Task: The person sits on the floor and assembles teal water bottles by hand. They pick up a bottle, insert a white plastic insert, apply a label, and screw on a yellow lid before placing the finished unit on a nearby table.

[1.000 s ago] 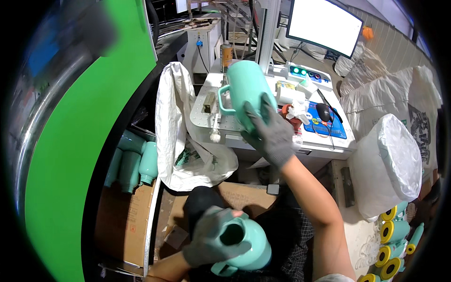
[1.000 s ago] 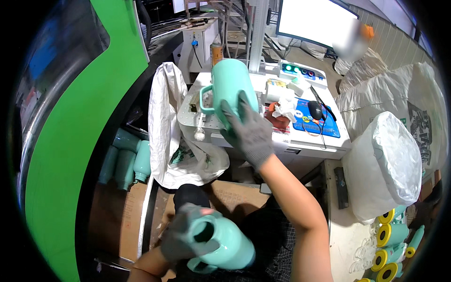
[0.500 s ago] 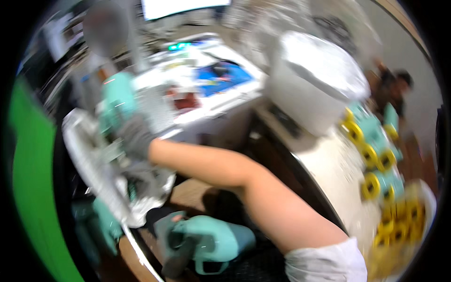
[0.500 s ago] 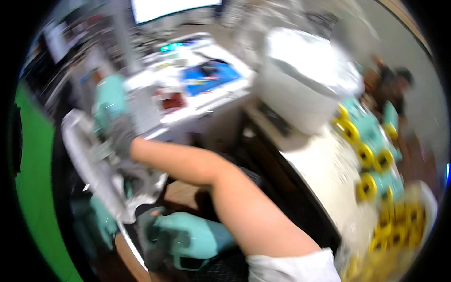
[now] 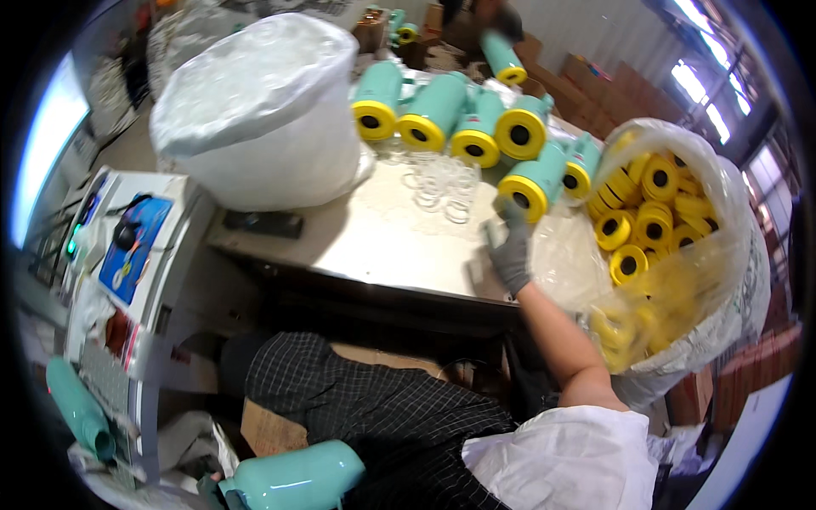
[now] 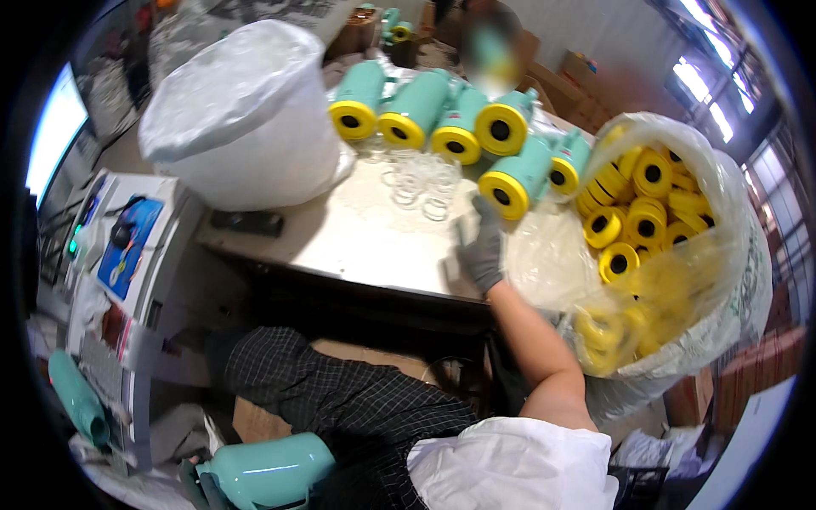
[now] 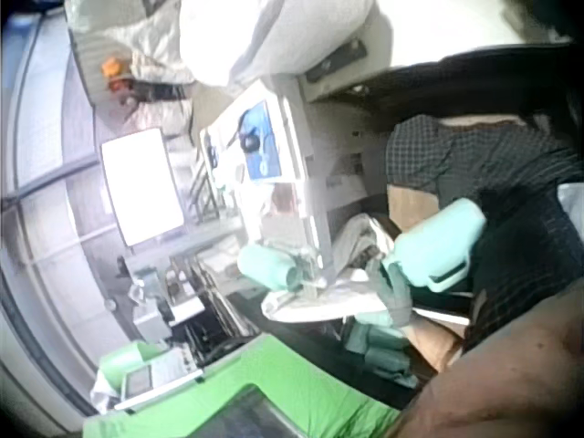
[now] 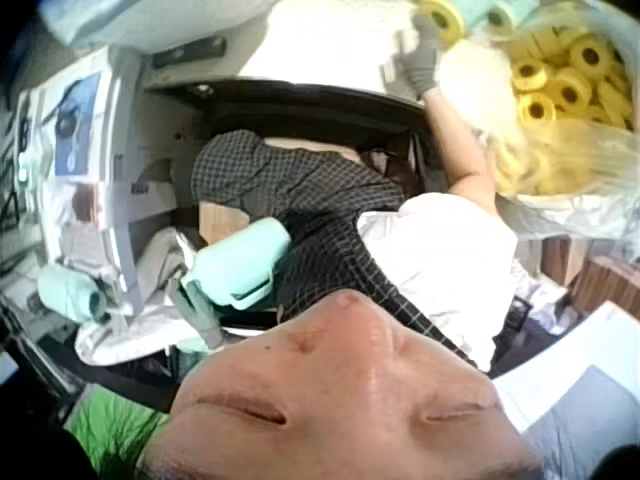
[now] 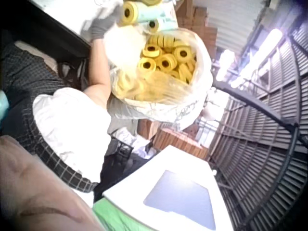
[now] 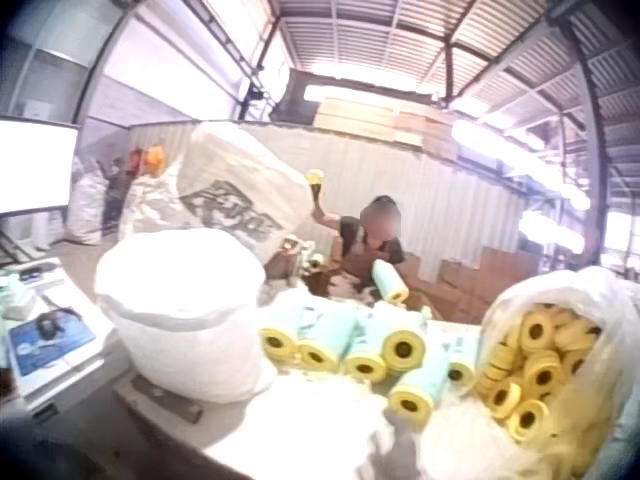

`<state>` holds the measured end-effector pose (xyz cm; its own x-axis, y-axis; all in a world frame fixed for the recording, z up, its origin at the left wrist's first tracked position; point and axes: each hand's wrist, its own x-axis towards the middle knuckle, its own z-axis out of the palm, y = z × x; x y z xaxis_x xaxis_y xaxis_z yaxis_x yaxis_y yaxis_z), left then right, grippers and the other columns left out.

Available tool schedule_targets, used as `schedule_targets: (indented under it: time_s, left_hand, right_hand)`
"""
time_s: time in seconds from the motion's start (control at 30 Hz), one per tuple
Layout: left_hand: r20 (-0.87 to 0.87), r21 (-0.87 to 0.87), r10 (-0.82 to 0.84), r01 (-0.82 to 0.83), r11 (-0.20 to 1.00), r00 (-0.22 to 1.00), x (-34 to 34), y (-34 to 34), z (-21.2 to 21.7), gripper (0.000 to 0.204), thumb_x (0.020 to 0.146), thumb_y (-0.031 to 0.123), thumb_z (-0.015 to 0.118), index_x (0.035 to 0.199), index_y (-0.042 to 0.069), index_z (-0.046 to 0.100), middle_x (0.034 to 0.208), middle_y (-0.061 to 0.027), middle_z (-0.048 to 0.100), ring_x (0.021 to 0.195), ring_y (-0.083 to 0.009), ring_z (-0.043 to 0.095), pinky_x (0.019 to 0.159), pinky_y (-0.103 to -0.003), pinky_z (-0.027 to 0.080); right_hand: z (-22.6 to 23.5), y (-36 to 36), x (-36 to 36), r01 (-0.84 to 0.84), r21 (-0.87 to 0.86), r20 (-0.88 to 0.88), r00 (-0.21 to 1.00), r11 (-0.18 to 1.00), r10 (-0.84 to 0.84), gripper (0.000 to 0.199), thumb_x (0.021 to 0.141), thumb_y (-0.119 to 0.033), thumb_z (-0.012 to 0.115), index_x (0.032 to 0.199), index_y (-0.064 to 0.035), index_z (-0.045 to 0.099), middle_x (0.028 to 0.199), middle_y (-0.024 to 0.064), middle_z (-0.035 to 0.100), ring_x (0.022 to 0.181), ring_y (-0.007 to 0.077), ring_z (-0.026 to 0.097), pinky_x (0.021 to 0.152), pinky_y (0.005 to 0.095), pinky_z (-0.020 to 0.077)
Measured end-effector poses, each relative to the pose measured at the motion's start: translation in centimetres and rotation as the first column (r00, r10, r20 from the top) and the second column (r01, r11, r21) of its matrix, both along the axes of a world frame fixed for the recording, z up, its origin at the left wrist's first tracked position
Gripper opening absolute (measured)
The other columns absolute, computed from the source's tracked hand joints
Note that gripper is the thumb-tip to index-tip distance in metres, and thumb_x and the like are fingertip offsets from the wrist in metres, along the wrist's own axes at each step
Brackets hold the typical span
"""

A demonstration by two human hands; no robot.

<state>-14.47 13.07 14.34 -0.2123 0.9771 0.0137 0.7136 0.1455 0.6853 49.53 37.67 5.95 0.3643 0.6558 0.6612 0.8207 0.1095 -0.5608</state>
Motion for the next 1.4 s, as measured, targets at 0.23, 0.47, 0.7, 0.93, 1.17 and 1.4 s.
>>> schedule_targets:
  time_s: [0.23, 0.47, 0.7, 0.93, 1.17, 1.4]
  left_hand:
    - [0.014, -0.088, -0.014, 0.015, 0.996, 1.000, 2.0, 3.6, 2.1, 0.048, 0.107, 0.032, 0.058, 0.140, -0.003, 0.052, 0.125, -0.0170, 0.063, 0.108, -0.0257, 0.059, 0.094, -0.038, 0.048]
    - [0.030, -0.168, 0.095, -0.089, 0.982, 0.995, 3.9, 3.0, 5.1, 0.048, 0.106, 0.037, 0.060, 0.138, 0.001, 0.054, 0.119, -0.0169, 0.062, 0.105, -0.0256, 0.056, 0.094, -0.039, 0.047]
    - [0.650, -0.045, 0.512, -0.644, 0.764, 0.562, 0.4, 0.7, 0.3, 0.040, 0.108, 0.035, 0.051, 0.128, 0.003, 0.065, 0.120, -0.0102, 0.067, 0.116, -0.0224, 0.062, 0.100, -0.036, 0.051]
    - [0.894, 0.059, 0.261, -0.673, 0.737, 0.365, 8.0, 3.4, -10.0, 0.029, 0.113, 0.028, 0.043, 0.109, 0.008, 0.063, 0.098, -0.0003, 0.065, 0.091, -0.0107, 0.063, 0.084, -0.027, 0.053]
    - [0.978, -0.205, 0.175, -0.724, 0.659, -0.118, 10.9, 1.6, -9.4, 0.030, 0.110, 0.030, 0.046, 0.115, 0.006, 0.064, 0.108, -0.0060, 0.069, 0.101, -0.0196, 0.066, 0.092, -0.033, 0.055]
    - [0.970, -0.236, 0.134, -0.652, 0.720, -0.203, 11.0, 0.1, -12.1, 0.034, 0.103, 0.033, 0.056, 0.118, 0.003, 0.062, 0.111, -0.0098, 0.068, 0.100, -0.0240, 0.066, 0.094, -0.037, 0.054]
  right_hand:
    - [0.9, -8.8, 29.3, 0.808, -0.526, -0.109, 0.243, 0.263, -0.964, 0.102, 0.073, -0.068, 0.079, 0.133, 0.0116, 0.055, 0.136, 0.0316, 0.062, 0.127, 0.0429, 0.061, 0.108, 0.0453, 0.0481]
    - [-3.3, -11.2, 35.7, 0.746, -0.529, -0.230, 0.334, 0.405, -0.914, 0.082, 0.081, -0.059, 0.080, 0.128, 0.0054, 0.066, 0.129, 0.0271, 0.069, 0.122, 0.0387, 0.064, 0.101, 0.0449, 0.0491]
    - [5.3, -6.9, 17.5, 0.269, 0.270, -0.443, 0.887, 0.924, -0.129, 0.041, 0.104, -0.037, 0.065, 0.111, 0.0023, 0.060, 0.104, 0.0088, 0.068, 0.089, 0.0201, 0.063, 0.085, 0.0342, 0.0538]
    - [5.0, -0.3, -14.9, -0.687, 0.003, -0.744, 0.484, 0.726, 0.460, 0.041, 0.105, -0.024, 0.057, 0.137, 0.0022, 0.057, 0.126, 0.0164, 0.065, 0.113, 0.0227, 0.064, 0.098, 0.0395, 0.0540]
    - [8.0, -2.9, -29.0, -0.976, 0.081, -0.103, 0.193, 0.202, 0.976, 0.059, 0.087, -0.025, 0.077, 0.137, 0.0018, 0.060, 0.107, 0.0142, 0.057, 0.093, 0.0267, 0.056, 0.083, 0.0367, 0.0486]
    - [7.5, -4.0, -30.3, -0.994, 0.018, -0.035, 0.108, 0.109, 0.993, 0.054, 0.094, -0.029, 0.069, 0.137, 0.0018, 0.060, 0.108, 0.0135, 0.059, 0.095, 0.0264, 0.055, 0.083, 0.0372, 0.0479]
